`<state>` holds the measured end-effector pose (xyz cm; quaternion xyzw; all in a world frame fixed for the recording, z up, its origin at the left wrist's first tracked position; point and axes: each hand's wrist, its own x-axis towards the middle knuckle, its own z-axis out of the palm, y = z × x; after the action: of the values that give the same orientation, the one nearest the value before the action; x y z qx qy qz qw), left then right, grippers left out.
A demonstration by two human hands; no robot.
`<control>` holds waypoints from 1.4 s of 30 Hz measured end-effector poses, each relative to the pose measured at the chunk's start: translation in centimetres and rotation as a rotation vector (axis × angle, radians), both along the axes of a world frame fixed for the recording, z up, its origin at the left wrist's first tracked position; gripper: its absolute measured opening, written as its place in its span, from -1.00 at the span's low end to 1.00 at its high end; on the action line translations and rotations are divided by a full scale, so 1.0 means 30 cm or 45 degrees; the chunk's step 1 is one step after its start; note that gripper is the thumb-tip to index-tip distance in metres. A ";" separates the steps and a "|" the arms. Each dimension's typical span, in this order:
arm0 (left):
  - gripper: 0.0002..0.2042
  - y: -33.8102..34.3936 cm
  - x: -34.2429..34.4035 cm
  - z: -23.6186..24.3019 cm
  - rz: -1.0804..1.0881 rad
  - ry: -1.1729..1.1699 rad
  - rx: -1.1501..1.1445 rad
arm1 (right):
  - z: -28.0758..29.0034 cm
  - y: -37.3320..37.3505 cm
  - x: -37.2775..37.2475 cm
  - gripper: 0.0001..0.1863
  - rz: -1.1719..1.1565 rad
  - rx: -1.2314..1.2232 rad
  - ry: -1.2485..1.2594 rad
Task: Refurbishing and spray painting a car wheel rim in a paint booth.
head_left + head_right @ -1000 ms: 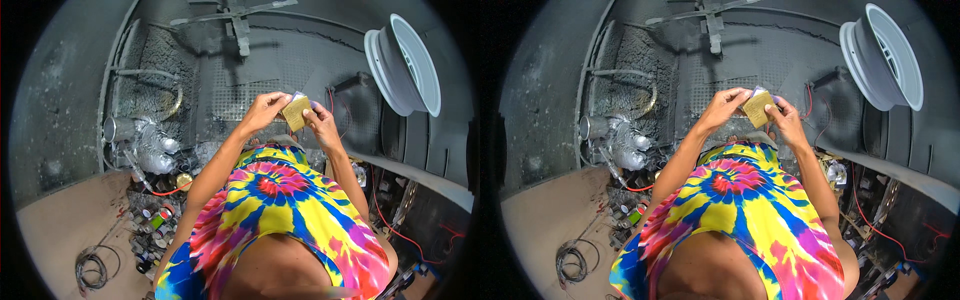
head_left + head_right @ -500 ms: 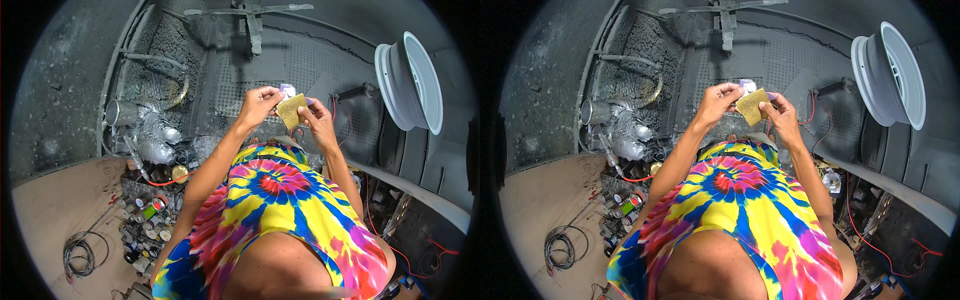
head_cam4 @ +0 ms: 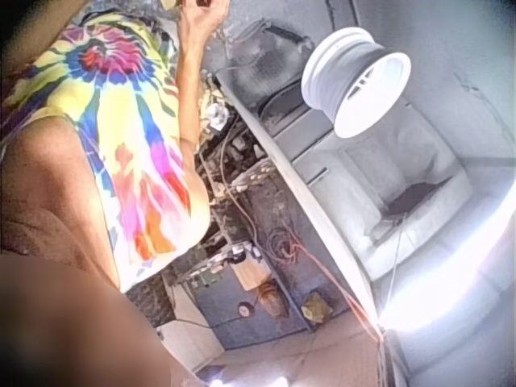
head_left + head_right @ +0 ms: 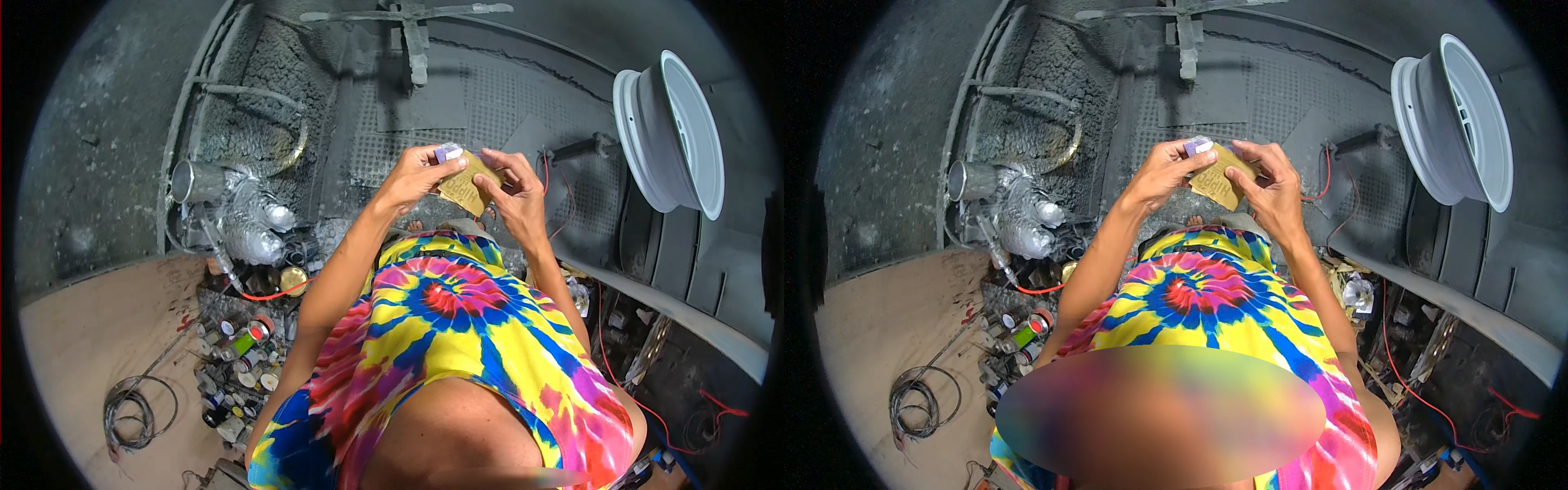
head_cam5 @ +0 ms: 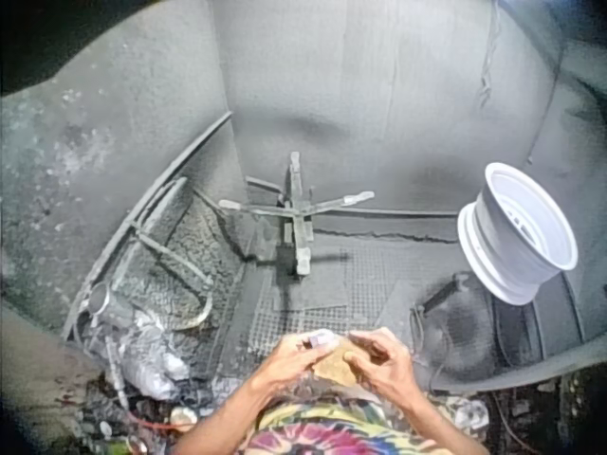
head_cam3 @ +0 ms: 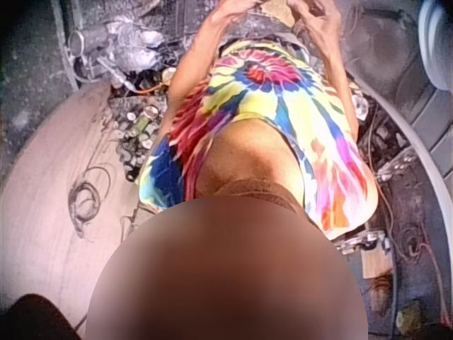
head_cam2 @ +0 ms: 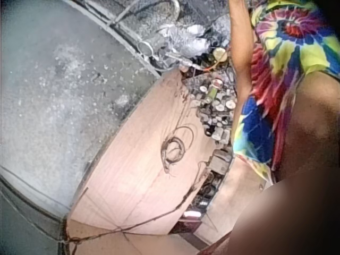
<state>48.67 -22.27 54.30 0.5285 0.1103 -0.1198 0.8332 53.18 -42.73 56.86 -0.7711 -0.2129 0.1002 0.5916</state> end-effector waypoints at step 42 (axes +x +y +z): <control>-0.63 -0.027 -0.130 -0.079 0.130 -0.018 -0.463 | -0.110 0.050 -0.098 -0.74 -0.018 0.055 0.281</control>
<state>44.76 -23.08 51.93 0.3637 0.1076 -0.0917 0.9207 50.23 -41.22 53.56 -0.7440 -0.1432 0.1758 0.6285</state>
